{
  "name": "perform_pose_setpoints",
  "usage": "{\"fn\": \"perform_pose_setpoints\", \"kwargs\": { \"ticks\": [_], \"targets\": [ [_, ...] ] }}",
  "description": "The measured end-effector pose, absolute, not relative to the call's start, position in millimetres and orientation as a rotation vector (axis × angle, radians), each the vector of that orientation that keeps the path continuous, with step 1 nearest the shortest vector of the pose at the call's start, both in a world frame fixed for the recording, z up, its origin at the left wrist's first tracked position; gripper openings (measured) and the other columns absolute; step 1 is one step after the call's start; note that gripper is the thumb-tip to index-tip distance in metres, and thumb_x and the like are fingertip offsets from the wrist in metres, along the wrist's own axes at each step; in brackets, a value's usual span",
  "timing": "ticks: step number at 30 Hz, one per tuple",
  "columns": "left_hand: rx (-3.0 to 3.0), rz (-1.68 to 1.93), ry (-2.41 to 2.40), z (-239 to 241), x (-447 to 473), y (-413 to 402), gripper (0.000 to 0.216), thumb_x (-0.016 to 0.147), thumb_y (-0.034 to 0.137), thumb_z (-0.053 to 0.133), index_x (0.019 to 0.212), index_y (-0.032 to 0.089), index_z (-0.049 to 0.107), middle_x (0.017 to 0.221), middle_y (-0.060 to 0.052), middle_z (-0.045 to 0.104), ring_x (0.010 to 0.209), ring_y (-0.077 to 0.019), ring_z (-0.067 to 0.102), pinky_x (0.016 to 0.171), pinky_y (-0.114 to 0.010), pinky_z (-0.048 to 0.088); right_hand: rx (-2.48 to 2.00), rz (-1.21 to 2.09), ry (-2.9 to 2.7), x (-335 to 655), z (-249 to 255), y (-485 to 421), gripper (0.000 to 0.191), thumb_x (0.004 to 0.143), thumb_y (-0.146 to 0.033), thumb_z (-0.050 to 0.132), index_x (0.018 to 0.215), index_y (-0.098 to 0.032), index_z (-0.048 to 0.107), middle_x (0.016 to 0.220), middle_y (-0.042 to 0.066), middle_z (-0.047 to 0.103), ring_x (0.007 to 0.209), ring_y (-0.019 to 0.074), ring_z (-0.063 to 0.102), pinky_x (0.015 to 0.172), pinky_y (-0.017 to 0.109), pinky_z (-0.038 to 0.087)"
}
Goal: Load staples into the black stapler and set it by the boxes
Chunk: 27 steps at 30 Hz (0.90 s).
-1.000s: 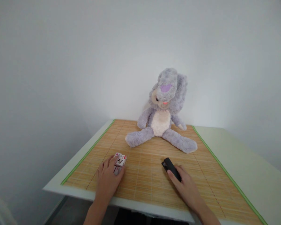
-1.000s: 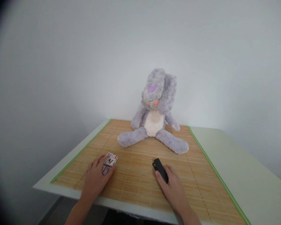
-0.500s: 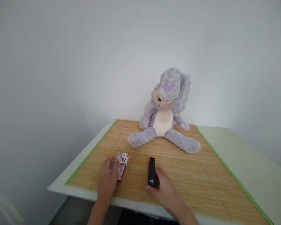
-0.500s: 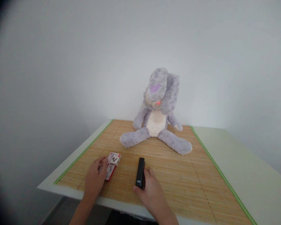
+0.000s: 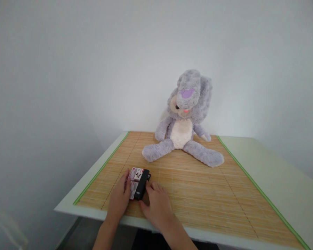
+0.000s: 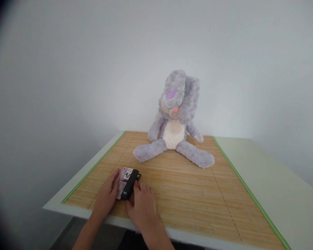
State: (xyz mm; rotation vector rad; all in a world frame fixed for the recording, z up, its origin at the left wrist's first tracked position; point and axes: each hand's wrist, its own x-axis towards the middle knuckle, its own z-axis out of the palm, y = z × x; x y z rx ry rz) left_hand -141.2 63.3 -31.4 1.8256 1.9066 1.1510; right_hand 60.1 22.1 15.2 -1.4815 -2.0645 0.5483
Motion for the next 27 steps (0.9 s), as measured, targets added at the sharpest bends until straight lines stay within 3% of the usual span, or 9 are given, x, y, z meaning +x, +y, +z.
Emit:
{"fn": "perform_pose_setpoints", "kwargs": {
  "ticks": [7, 27],
  "targets": [
    [1.884, 1.108, 1.973, -31.8, -147.1, 61.8, 0.050, 0.103, 0.043, 0.037, 0.147, 0.025, 0.053, 0.146, -0.008, 0.061, 0.134, -0.0268, 0.059, 0.115, -0.050, 0.045, -1.482, 0.548, -2.098, 54.2, 13.9, 27.8, 0.069, 0.078, -0.038, 0.073, 0.144, -0.027, 0.056, 0.120, 0.011, 0.065, 0.113, 0.0339, 0.060, 0.100, 0.047, 0.046],
    [1.870, 1.210, 2.011, -41.3, -153.4, 64.8, 0.049, 0.101, 0.044, 0.040, 0.140, 0.023, 0.060, 0.144, -0.008, 0.063, 0.133, -0.0269, 0.058, 0.118, -0.048, 0.043, -1.493, 0.498, -2.103, 54.4, 11.0, 33.8, 0.069, 0.075, -0.047, 0.076, 0.140, -0.031, 0.060, 0.113, 0.008, 0.066, 0.101, 0.0296, 0.063, 0.091, 0.043, 0.051]
  ]
}}
